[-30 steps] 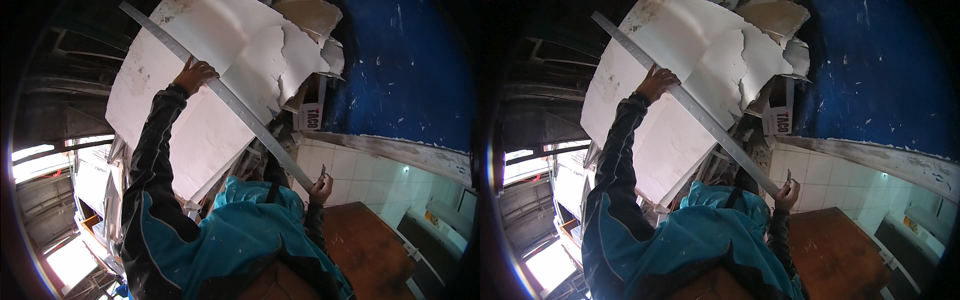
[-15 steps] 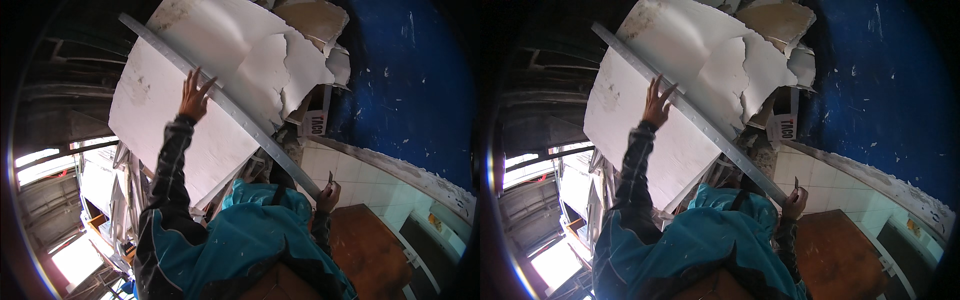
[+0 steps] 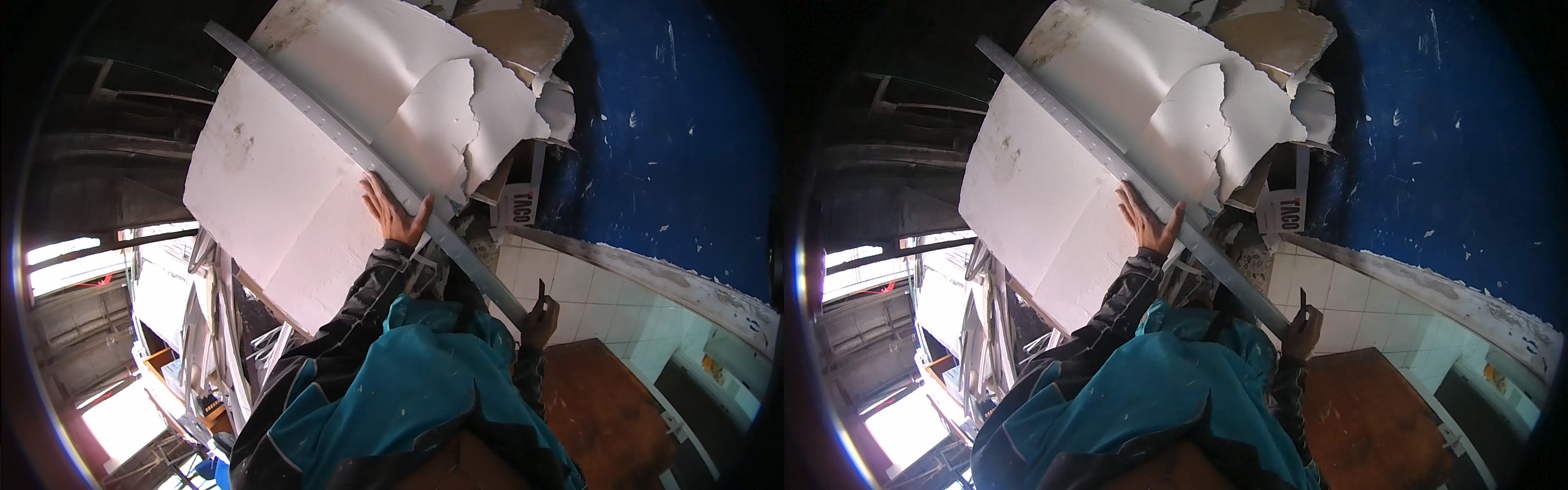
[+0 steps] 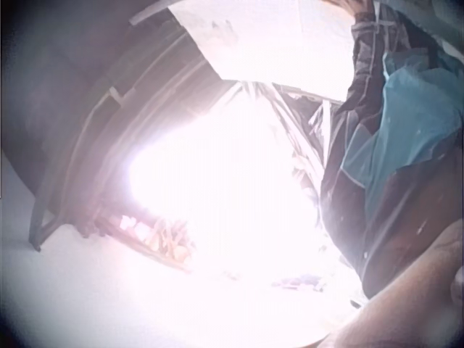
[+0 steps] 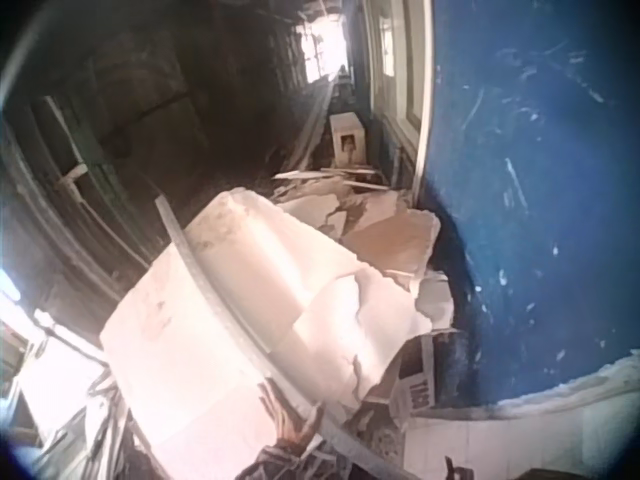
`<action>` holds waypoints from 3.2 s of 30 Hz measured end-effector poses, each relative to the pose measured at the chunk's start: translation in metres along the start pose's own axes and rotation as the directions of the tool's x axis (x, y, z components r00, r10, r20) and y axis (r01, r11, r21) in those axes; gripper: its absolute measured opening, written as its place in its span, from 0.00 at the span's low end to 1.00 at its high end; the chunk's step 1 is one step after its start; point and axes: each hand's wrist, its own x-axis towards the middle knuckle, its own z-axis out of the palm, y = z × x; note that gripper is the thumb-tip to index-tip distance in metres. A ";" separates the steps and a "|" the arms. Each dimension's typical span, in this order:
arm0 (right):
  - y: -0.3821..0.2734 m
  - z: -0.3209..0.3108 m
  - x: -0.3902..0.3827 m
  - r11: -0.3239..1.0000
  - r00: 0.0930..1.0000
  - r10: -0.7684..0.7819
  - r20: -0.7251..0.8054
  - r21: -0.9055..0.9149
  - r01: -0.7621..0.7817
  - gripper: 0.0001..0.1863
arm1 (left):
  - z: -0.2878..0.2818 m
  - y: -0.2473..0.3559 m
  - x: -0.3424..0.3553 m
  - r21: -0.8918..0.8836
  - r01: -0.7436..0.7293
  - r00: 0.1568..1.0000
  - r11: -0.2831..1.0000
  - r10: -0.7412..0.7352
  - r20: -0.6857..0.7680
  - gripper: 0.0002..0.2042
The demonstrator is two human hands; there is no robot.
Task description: The person uses a straight edge and a utility knife to score and cut a piece of drywall, then uses a measuring tape to measure the dimensions.
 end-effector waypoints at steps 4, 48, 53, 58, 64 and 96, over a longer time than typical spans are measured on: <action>-0.002 0.000 -0.003 1.000 1.000 0.015 -0.014 0.020 -0.015 0.07 | -0.002 -0.008 -0.001 -0.090 0.000 0.999 0.996 -0.003 -0.033 0.54; 0.023 -0.001 -0.001 0.997 0.997 -0.066 0.037 0.030 0.064 0.10 | -0.155 -0.198 -0.248 -0.030 0.404 0.633 0.914 -0.303 -0.712 0.24; 0.033 -0.001 0.002 0.995 0.992 -0.088 0.085 -0.037 0.092 0.10 | -0.156 -0.286 -0.288 -0.385 0.495 0.489 0.779 -0.616 -0.618 0.26; 0.033 -0.001 0.001 0.994 0.992 -0.110 0.058 0.010 0.109 0.12 | -0.174 -0.321 -0.290 -0.388 0.634 0.494 0.669 -0.737 -0.462 0.22; 0.026 -0.004 0.001 0.983 0.983 -0.181 0.034 -0.004 0.182 0.11 | -0.202 -0.346 -0.289 -0.442 0.736 0.548 0.513 -0.835 -0.057 0.19; -0.044 0.006 -0.134 0.982 0.996 -0.092 0.011 0.168 0.088 0.08 | -0.005 -0.061 -0.181 -0.524 0.730 0.644 0.438 -0.187 0.741 0.42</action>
